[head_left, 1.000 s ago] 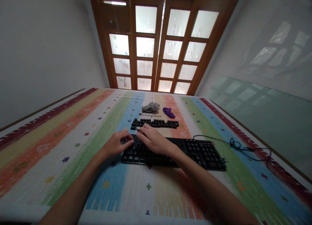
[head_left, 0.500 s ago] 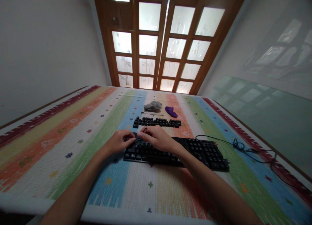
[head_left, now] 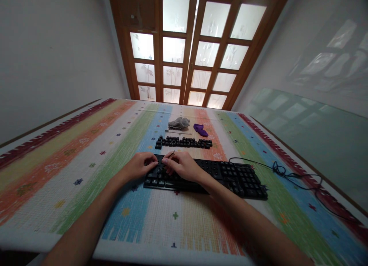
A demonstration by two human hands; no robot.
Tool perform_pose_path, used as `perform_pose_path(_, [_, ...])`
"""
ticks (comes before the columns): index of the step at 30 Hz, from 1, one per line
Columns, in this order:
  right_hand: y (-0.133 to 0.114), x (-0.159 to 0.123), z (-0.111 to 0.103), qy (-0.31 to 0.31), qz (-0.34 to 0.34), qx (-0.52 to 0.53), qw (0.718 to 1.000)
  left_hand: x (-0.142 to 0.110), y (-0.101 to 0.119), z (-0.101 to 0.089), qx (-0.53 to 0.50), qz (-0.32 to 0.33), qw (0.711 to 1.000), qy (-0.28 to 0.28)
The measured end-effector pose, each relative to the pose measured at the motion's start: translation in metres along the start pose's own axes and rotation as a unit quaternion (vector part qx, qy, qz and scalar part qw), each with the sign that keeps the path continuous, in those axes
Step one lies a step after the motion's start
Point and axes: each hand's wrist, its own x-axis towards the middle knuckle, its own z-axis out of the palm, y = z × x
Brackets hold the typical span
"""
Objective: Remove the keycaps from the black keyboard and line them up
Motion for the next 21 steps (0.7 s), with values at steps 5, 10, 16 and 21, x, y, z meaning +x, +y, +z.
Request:
perform_pose_path(5, [-0.009, 0.000, 0.008, 0.003, -0.029, -0.081, 0.996, 0.001, 0.004, -0.001, -0.018, -0.008, 1.000, -0.001])
perform_pose_path(10, [-0.023, 0.007, 0.014, -0.030, -0.102, -0.213, 0.971, 0.001, 0.002, -0.002, -0.011, -0.010, 1.000, -0.010])
perform_pose_path(16, [-0.021, 0.020, 0.020, -0.026, -0.086, -0.266, 0.960, 0.000, -0.007, 0.000, 0.002, -0.010, 1.000, -0.012])
perform_pose_path(21, [-0.010, 0.035, 0.016, 0.027, -0.034, -0.235, 0.971, 0.002, -0.004, 0.001, -0.007, -0.014, 1.000, -0.023])
